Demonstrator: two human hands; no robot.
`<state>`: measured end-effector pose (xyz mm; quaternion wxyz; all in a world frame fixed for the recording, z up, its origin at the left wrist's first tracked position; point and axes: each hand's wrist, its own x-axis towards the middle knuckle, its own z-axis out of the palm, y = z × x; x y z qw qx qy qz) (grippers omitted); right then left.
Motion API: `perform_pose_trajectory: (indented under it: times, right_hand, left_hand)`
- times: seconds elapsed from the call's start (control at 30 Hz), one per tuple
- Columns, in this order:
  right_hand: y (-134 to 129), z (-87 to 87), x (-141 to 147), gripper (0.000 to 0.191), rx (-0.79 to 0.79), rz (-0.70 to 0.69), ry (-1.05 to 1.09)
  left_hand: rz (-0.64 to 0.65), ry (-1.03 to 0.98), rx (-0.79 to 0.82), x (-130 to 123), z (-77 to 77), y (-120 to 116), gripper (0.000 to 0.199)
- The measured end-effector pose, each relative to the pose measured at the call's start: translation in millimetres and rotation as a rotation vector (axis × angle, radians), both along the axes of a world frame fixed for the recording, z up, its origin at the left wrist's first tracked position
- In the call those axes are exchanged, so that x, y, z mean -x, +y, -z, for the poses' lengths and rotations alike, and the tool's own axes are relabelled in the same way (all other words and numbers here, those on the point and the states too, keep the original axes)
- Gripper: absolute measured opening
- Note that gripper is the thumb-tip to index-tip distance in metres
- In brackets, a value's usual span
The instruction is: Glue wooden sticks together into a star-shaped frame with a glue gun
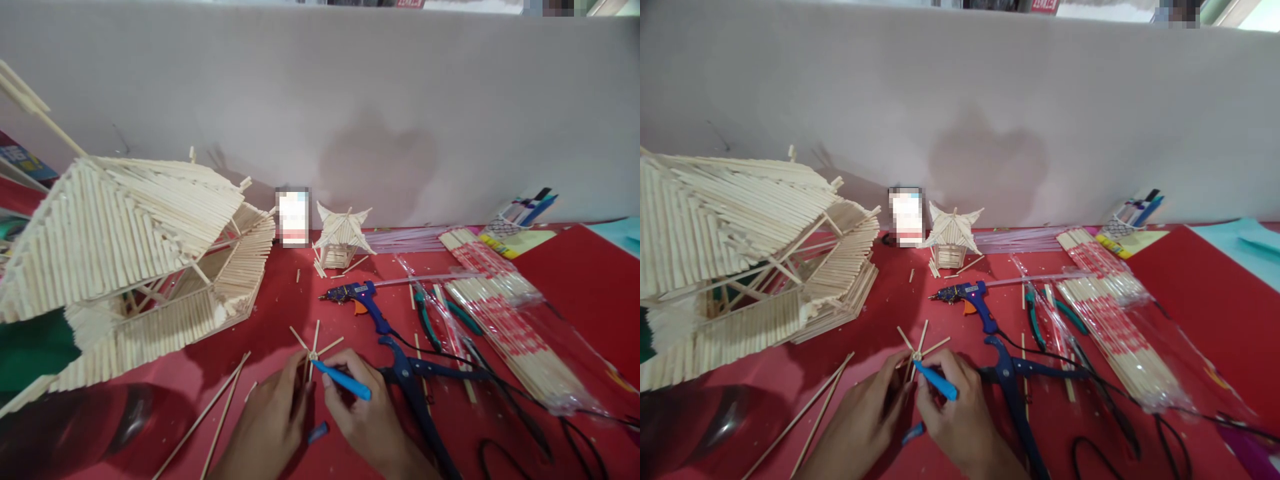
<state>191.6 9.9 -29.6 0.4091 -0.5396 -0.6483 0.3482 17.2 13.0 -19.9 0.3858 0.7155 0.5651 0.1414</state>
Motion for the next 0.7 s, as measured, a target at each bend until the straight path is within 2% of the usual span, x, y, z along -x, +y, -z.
perform_pose_trajectory:
  times: [0.7]
  right_hand:
    - [2.6, 3.0, 2.2, 0.011, 0.008, -0.021, -0.01]
  left_hand:
    - [0.006, 0.004, -0.038, 1.2, 5.0, -1.3, 0.038]
